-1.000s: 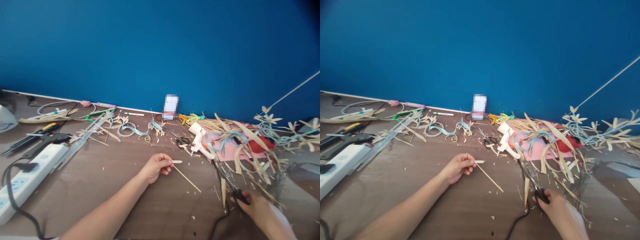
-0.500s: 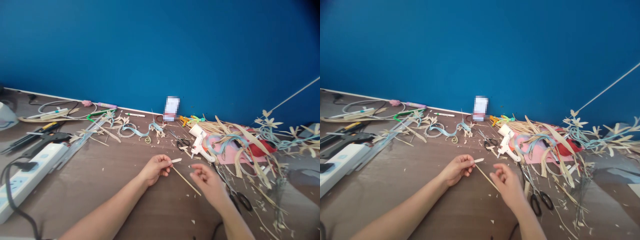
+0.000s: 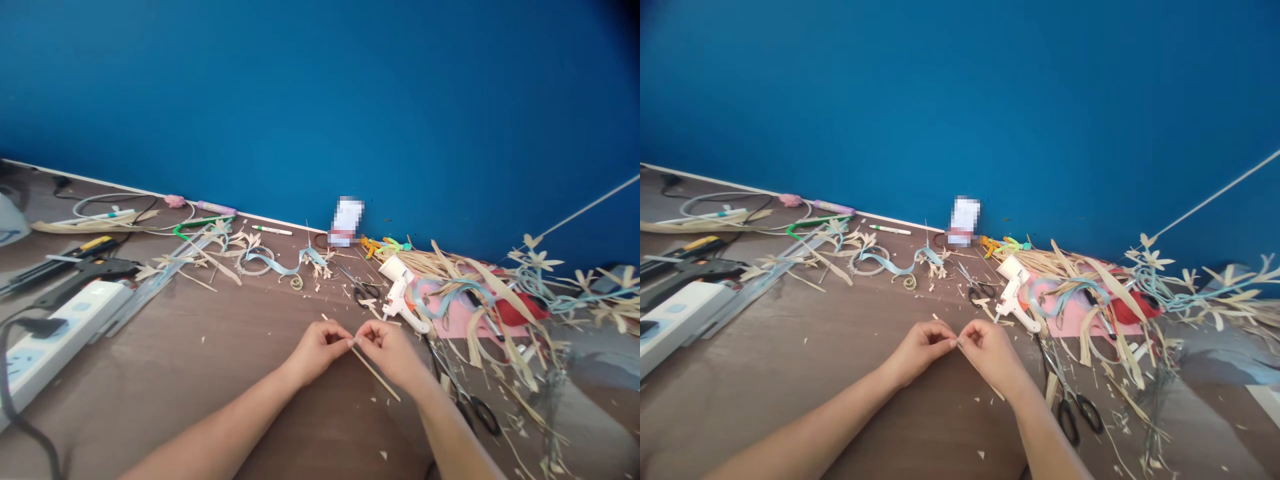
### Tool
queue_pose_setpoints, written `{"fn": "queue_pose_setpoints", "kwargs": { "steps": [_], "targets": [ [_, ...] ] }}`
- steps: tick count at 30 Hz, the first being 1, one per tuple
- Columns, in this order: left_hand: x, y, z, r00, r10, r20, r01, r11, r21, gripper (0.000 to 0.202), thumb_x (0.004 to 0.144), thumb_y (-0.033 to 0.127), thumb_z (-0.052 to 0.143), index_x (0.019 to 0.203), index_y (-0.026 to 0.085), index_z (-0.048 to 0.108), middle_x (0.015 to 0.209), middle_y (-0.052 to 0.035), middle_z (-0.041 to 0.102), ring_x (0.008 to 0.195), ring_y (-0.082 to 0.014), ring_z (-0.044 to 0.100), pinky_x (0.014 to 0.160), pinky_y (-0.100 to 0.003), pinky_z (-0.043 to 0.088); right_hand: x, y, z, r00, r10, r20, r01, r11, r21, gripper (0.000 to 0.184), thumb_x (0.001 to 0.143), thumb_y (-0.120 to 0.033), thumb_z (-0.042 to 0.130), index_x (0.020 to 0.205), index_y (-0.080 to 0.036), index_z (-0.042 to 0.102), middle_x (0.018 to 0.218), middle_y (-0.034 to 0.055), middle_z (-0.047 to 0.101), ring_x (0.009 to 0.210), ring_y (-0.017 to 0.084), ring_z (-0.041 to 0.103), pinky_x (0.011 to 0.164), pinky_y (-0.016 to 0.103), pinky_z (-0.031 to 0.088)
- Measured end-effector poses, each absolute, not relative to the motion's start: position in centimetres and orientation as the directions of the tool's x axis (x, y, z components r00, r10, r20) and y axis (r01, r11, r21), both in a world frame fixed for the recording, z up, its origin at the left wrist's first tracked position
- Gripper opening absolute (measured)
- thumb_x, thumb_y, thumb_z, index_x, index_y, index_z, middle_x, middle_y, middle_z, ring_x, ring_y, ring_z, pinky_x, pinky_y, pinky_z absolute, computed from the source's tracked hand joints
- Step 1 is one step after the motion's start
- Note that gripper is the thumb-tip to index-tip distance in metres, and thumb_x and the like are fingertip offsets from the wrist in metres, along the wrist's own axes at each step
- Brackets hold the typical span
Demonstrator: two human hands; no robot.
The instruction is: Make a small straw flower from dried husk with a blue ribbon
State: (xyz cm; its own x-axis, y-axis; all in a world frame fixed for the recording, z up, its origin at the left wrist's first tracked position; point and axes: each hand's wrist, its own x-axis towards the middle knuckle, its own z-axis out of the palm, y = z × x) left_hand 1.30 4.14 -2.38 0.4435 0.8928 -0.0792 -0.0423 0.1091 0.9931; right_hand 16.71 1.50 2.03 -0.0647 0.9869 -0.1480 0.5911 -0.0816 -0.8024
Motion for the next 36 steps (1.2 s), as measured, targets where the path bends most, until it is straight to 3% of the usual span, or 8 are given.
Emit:
{"fn": "queue_pose_setpoints", "kwargs": {
  "steps": [3, 6, 8, 10, 20, 26, 30, 36],
  "targets": [
    [1.3, 4.2, -2.3, 0.412, 0.905, -0.103, -0.034, 0.128, 0.991, 0.023, 0.064, 0.035, 0.063, 0.066, 0.012, 0.064, 0.058, -0.0006, 0.057, 0.053, -0.009, 0.045, 0.05, -0.021, 0.032, 17.5, 2.8, 2.6, -0.035, 0.998, -0.057, 0.746, -0.012, -0.665, 0.016, 0.074, -0.029, 0.05, 0.079, -0.019, 0.06, 0.067, -0.0005, 0.059, 0.054, 0.012, 0.051, 0.051, 0.022, 0.038],
    [1.3, 4.3, -2.2, 0.394, 0.904, -0.165, -0.088, 0.215, 0.973, 0.023, 0.064, 0.035, 0.063, 0.066, 0.013, 0.06, 0.058, -0.0004, 0.06, 0.046, -0.0066, 0.042, 0.046, -0.02, 0.03, 18.7, 5.0, 2.7, 0.068, 0.992, 0.104, 0.932, -0.026, -0.361, 0.025, 0.074, -0.028, 0.052, 0.096, -0.019, 0.059, 0.092, 0.0052, 0.062, 0.077, 0.017, 0.057, 0.065, 0.026, 0.041],
    [1.3, 4.4, -2.2, 0.4, 0.897, -0.188, -0.151, 0.267, 0.952, 0.023, 0.065, 0.036, 0.061, 0.069, 0.014, 0.056, 0.061, -0.0009, 0.062, 0.039, -0.0044, 0.037, 0.042, -0.019, 0.027, 19.2, 6.3, 2.3, 0.075, 0.993, 0.091, 0.98, -0.057, -0.19, 0.027, 0.073, -0.026, 0.053, 0.098, -0.019, 0.059, 0.1, 0.0074, 0.06, 0.086, 0.02, 0.057, 0.069, 0.027, 0.04],
    [1.2, 4.4, -2.1, 0.417, 0.887, -0.199, -0.207, 0.306, 0.929, 0.024, 0.067, 0.036, 0.059, 0.073, 0.015, 0.051, 0.063, -0.0016, 0.064, 0.034, -0.0031, 0.035, 0.039, -0.018, 0.026, 19.3, 7.1, 1.7, 0.07, 0.996, 0.052, 0.99, -0.063, -0.125, 0.023, 0.073, -0.025, 0.054, 0.094, -0.019, 0.061, 0.098, 0.0082, 0.062, 0.085, 0.021, 0.059, 0.067, 0.027, 0.039],
    [1.2, 4.7, -2.0, 0.405, 0.867, -0.291, -0.262, 0.415, 0.871, 0.033, 0.066, 0.033, 0.061, 0.089, 0.011, 0.054, 0.081, -0.0111, 0.068, 0.041, -0.0066, 0.055, 0.036, -0.015, 0.032, 17.8, 5.7, 1.6, 0.117, 0.982, 0.149, 0.983, -0.093, -0.156, 0.011, 0.074, -0.017, 0.048, 0.069, -0.019, 0.057, 0.067, 0.0046, 0.062, 0.063, 0.017, 0.058, 0.053, 0.025, 0.034],
    [1.2, 4.8, -2.3, 0.345, 0.89, -0.299, -0.346, 0.417, 0.841, 0.028, 0.064, 0.034, 0.063, 0.078, 0.012, 0.052, 0.066, -0.0039, 0.064, 0.046, -0.0099, 0.059, 0.037, -0.014, 0.037, 13.6, 2.7, 0.9, 0.02, 0.911, 0.412, 0.905, 0.159, -0.395, 0.008, 0.078, -0.02, 0.046, 0.071, -0.02, 0.051, 0.068, 0.0012, 0.058, 0.064, 0.014, 0.054, 0.058, 0.024, 0.037],
    [1.3, 4.8, -2.3, 0.302, 0.905, -0.298, -0.377, 0.401, 0.835, 0.027, 0.061, 0.033, 0.064, 0.073, 0.013, 0.051, 0.053, 0.002, 0.057, 0.042, -0.0082, 0.056, 0.037, -0.014, 0.036, 12.3, 2.4, -0.3, -0.031, 0.891, 0.453, 0.891, 0.23, -0.391, 0.012, 0.08, -0.02, 0.043, 0.07, -0.019, 0.05, 0.07, 0.0023, 0.056, 0.062, 0.014, 0.052, 0.058, 0.023, 0.037],
    [1.4, 4.8, -2.3, 0.297, 0.916, -0.268, -0.34, 0.364, 0.867, 0.025, 0.063, 0.033, 0.062, 0.073, 0.012, 0.053, 0.054, 0.0024, 0.055, 0.042, -0.0057, 0.051, 0.04, -0.015, 0.039, 12.6, 2.6, -1.0, -0.077, 0.883, 0.464, 0.896, 0.265, -0.357, 0.014, 0.081, -0.018, 0.041, 0.074, -0.018, 0.053, 0.074, 0.0042, 0.056, 0.067, 0.014, 0.053, 0.059, 0.023, 0.038]
  ]
}}
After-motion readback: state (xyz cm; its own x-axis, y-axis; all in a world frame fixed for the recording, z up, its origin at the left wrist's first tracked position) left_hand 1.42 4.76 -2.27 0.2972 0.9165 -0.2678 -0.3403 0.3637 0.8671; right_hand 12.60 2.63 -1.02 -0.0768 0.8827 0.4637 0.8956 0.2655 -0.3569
